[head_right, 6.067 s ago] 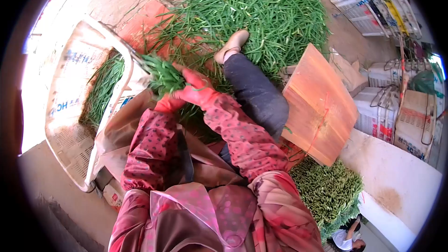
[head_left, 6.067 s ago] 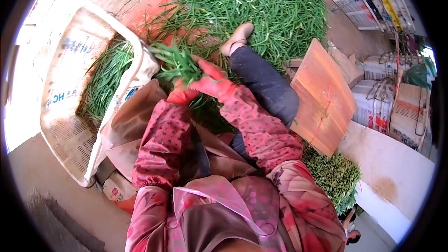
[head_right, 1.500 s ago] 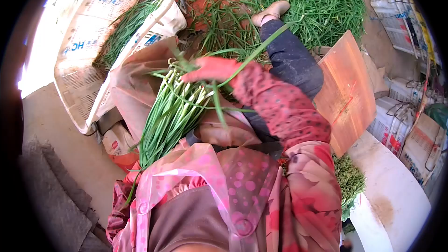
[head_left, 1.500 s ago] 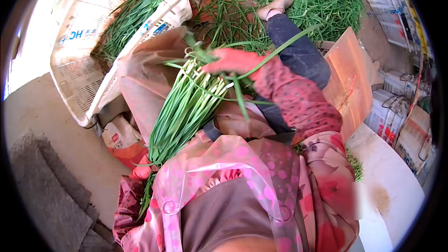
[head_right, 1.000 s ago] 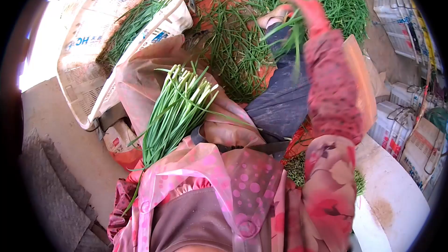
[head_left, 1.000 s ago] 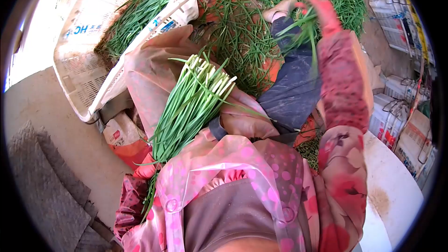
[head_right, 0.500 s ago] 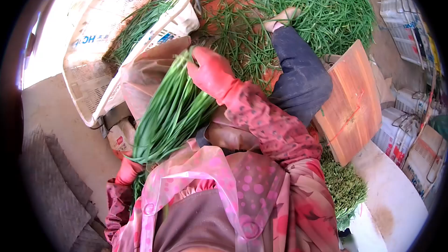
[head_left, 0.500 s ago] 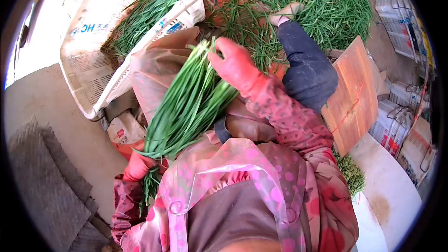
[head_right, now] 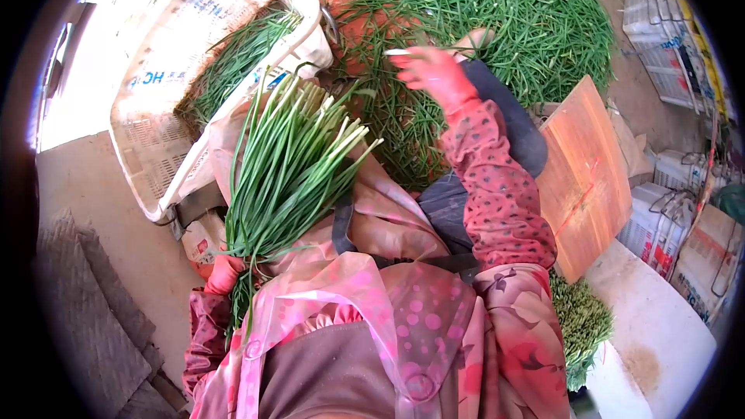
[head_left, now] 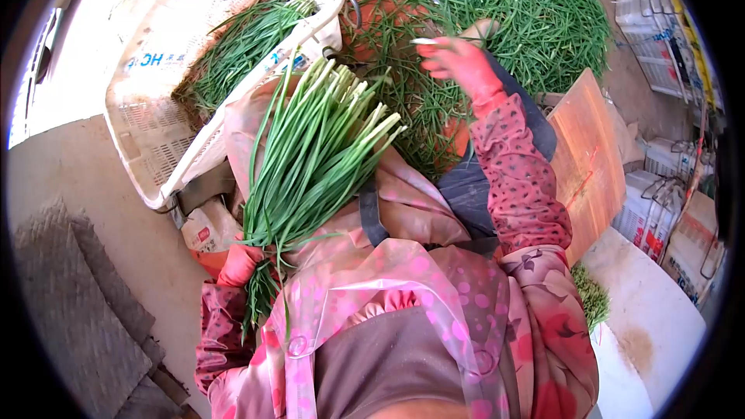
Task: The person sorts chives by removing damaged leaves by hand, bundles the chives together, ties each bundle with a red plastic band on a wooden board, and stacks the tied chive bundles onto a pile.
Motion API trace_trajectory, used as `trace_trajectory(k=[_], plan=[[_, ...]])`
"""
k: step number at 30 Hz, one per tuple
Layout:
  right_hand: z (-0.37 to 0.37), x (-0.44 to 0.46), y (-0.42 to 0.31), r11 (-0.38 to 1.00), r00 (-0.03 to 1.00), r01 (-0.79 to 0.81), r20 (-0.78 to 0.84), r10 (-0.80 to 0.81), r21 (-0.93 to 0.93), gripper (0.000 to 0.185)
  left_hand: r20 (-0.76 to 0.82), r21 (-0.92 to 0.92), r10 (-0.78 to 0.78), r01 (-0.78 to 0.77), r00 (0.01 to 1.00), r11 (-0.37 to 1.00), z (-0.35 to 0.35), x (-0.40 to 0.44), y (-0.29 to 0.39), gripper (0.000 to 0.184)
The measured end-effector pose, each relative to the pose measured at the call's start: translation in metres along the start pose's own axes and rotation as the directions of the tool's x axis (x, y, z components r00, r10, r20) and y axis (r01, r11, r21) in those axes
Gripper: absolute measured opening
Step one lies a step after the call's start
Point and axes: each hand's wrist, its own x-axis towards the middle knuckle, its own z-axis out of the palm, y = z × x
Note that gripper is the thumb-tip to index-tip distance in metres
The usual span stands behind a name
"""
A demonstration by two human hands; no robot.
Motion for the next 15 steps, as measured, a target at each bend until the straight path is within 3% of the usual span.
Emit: trace_trajectory(k=[1, 3, 4, 5, 6, 8, 9, 10, 12, 13, 14, 15], plan=[[0.015, -0.004, -0.025, 0.979, 0.974, 0.057, 0.227, -0.012, -0.195, 0.038, 0.007, 0.057, -0.099, 0.099, 0.995, 0.993, -0.002, 0.0, 0.006, 0.019], [0.065, -0.003, -0.041, 0.999, 0.908, 0.038, 0.417, -0.032, -0.004, 0.046, -0.002, 0.025, -0.071, 0.071, 0.997, 0.997, 0.017, -0.004, 0.034, 0.021], [0.088, 0.004, -0.034, 0.936, 0.877, 0.296, 0.442, -0.188, -0.19, 0.045, -0.023, -0.016, -0.046, 0.045, 0.999, 0.999, 0.024, -0.008, 0.047, 0.023], [0.115, 0.016, -0.017, 0.95, 0.812, 0.312, 0.509, -0.286, 0.037, 0.042, -0.055, 0.011, -0.067, 0.068, 0.996, 0.998, 0.016, -0.013, 0.054, 0.028], [0.129, 0.011, -0.026, 0.97, 0.916, 0.215, 0.367, -0.159, -0.116, 0.037, -0.088, 0.036, -0.089, 0.093, 0.992, 0.995, 0.009, -0.018, 0.06, 0.033], [0.131, -0.009, -0.061, 0.975, 0.937, 0.011, 0.339, -0.088, 0.223, 0.03, -0.084, 0.161, 0.004, 0.01, 0.996, 0.987, -0.025, -0.02, 0.046, 0.036], [0.132, -0.009, -0.058, 0.974, 0.936, 0.008, 0.342, -0.087, 0.227, 0.03, -0.06, 0.228, 0.014, 0.0, 0.998, 0.974, -0.025, -0.022, 0.053, 0.031], [0.133, -0.006, -0.053, 0.953, 0.966, 0.041, 0.231, -0.115, 0.301, 0.028, -0.144, -0.102, -0.042, 0.028, 0.989, 0.994, 0.004, -0.025, 0.063, 0.023], [0.128, 0.009, -0.034, 0.947, 0.999, 0.022, 0.024, -0.031, 0.322, 0.025, -0.115, 0.052, -0.085, 0.091, 0.99, 0.994, 0.011, -0.014, 0.063, 0.021], [0.113, 0.013, -0.028, 0.843, 0.996, 0.026, -0.084, 0.023, 0.538, 0.023, -0.018, -0.002, -0.037, 0.037, 0.999, 0.999, -0.008, -0.008, 0.038, 0.023], [0.092, 0.024, -0.014, 0.83, 0.984, 0.033, -0.163, 0.07, 0.557, 0.023, 0.098, 0.001, 0.07, -0.07, 0.993, 0.998, -0.022, -0.005, 0.019, 0.024], [0.074, 0.019, -0.019, 0.799, 0.987, 0.053, -0.155, 0.051, 0.598, 0.027, 0.054, 0.03, 0.042, -0.044, 0.998, 0.999, -0.028, 0.005, 0.003, 0.023]])
